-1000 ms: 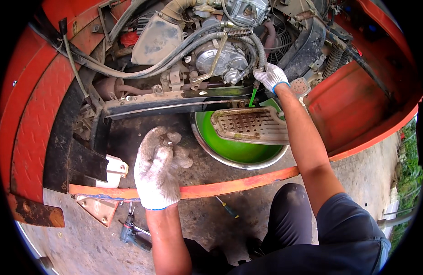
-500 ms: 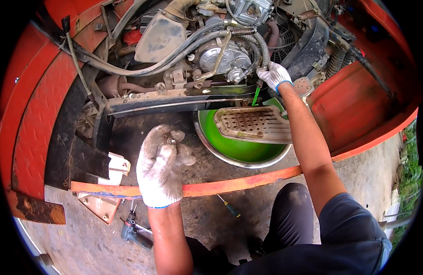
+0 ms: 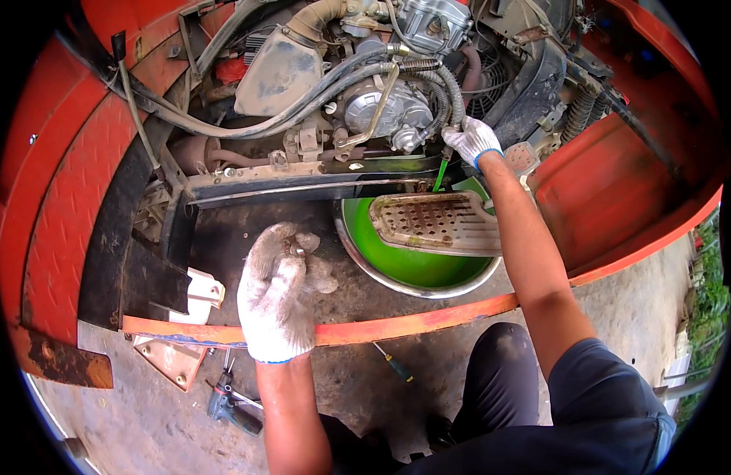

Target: The person drains green liquid from an engine into a basin and uses a screwdriver to work on the internal components of a red three-wheeled vehicle.

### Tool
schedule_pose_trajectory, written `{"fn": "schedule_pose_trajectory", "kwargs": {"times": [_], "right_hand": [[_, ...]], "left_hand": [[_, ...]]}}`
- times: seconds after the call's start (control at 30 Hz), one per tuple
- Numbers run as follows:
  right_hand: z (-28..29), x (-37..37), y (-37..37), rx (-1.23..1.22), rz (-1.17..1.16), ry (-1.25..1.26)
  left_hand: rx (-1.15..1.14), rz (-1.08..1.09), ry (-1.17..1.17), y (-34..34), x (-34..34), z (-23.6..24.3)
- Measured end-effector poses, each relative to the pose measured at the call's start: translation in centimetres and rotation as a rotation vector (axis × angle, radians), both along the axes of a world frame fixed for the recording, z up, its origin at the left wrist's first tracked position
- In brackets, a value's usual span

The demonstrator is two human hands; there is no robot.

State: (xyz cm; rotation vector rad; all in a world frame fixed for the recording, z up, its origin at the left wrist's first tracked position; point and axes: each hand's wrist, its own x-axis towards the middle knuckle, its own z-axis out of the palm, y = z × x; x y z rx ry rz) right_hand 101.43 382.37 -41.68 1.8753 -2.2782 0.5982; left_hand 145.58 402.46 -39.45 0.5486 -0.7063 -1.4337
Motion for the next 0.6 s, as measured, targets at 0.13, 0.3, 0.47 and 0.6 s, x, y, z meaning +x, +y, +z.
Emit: {"fn": "schedule_pose_trajectory", "kwargs": {"times": [0.13,0.3,0.47,0.6], "right_hand": [[1.8,3.1,1.8,0.037,-0.035,-0.051],[1.8,2.5,1.8,0.009,-0.009,-0.005],[2.1,3.9,2.2,0.009,-0.045,-0.032],[1.5,2.3,1.6,0.021,-0.025,-0.026]], "left_hand": [[0.005,-0.005,-0.002,-0.1,0.4,-0.5],[0.01,-0.013,0.008,0.0,0.1,-0.2],[0.023,-0.009,0.0,0.1,0.4,-0.3],[0.034,-0.001,-0.023,0.2,0.1,-0.1]]}}
